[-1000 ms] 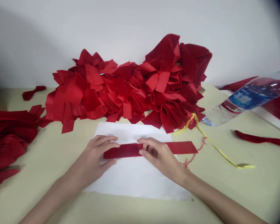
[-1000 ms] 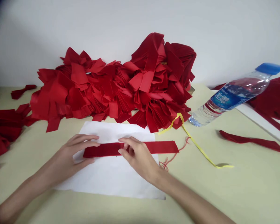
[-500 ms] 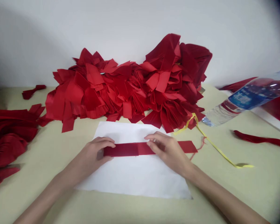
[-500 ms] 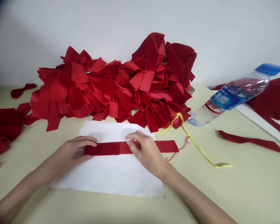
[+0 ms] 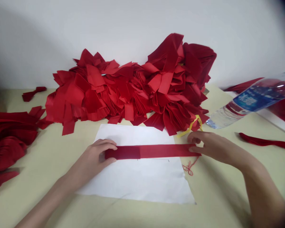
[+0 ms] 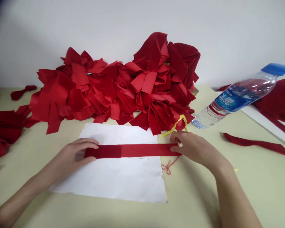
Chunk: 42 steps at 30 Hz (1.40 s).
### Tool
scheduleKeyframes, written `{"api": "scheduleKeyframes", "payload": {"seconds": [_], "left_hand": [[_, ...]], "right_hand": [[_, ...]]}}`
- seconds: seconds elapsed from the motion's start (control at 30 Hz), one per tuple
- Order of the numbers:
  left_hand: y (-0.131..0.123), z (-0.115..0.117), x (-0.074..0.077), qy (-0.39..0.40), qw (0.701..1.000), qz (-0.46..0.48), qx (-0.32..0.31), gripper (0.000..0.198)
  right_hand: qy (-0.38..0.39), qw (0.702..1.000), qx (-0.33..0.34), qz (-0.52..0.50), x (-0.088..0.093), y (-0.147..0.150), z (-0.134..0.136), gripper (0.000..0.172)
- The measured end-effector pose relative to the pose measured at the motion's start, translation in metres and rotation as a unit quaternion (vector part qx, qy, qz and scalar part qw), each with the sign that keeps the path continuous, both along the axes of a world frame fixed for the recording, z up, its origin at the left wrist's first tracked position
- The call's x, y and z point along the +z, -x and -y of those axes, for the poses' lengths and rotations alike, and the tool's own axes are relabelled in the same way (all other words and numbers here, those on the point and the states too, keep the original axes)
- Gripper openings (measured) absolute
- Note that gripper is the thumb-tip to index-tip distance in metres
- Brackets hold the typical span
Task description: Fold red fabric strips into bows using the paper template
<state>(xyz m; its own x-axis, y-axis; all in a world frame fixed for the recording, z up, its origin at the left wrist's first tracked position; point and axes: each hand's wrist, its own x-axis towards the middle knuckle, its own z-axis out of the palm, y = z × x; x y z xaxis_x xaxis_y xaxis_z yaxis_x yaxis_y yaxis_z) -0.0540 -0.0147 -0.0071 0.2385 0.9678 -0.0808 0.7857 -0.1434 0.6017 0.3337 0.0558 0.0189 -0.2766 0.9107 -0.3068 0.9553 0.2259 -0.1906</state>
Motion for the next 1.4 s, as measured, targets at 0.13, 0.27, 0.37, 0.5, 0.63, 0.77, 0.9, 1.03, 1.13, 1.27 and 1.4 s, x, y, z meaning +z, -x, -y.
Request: {"api": "scheduleKeyframes", "payload": {"seconds": [0.13,0.27,0.37,0.5,0.63,0.77,0.9,1.03,1.13,1.27,1.4], "left_hand": [[-0.002,0.000,-0.002,-0.008,1.000,-0.009,-0.001,0.020],[-0.002,0.001,-0.003,-0.010,1.000,-0.015,0.002,0.018],[-0.003,0.002,-0.003,-0.010,1.000,-0.015,0.003,0.018],[-0.003,0.003,-0.002,-0.012,1.000,-0.014,0.006,0.017],[-0.004,0.003,-0.001,-0.015,1.000,-0.012,0.006,0.017],[-0.005,0.002,-0.001,-0.012,1.000,-0.013,0.010,0.017],[-0.004,0.003,-0.003,-0.016,1.000,-0.004,0.007,0.017],[-0.002,0.002,-0.004,-0.027,1.000,0.001,-0.006,0.018],[-0.002,0.001,-0.002,-0.029,0.999,-0.002,-0.015,0.018],[-0.004,0.001,0.000,-0.036,0.999,0.002,-0.016,0.017],[-0.005,0.002,0.001,-0.027,1.000,0.002,-0.014,0.017]], "right_hand": [[0.015,1.000,0.017,-0.007,-0.003,0.004,-0.002,0.010],[0.022,0.999,0.029,-0.014,-0.002,0.005,-0.002,0.008],[0.001,0.999,0.030,-0.019,0.001,0.005,-0.001,0.008],[-0.067,0.994,0.006,-0.081,0.012,0.012,0.005,0.019],[-0.102,0.980,-0.014,-0.173,0.024,0.023,0.011,0.023],[-0.061,0.969,-0.004,-0.239,0.030,0.025,0.012,0.024],[0.022,0.940,0.047,-0.338,0.035,0.035,0.012,0.023],[0.106,0.917,0.125,-0.364,0.038,0.070,0.014,0.021],[0.098,0.924,0.188,-0.319,0.031,0.106,0.010,0.016],[0.043,0.921,0.287,-0.259,0.013,0.141,-0.003,0.012],[0.039,0.925,0.296,-0.234,-0.002,0.155,-0.015,0.008]]}}
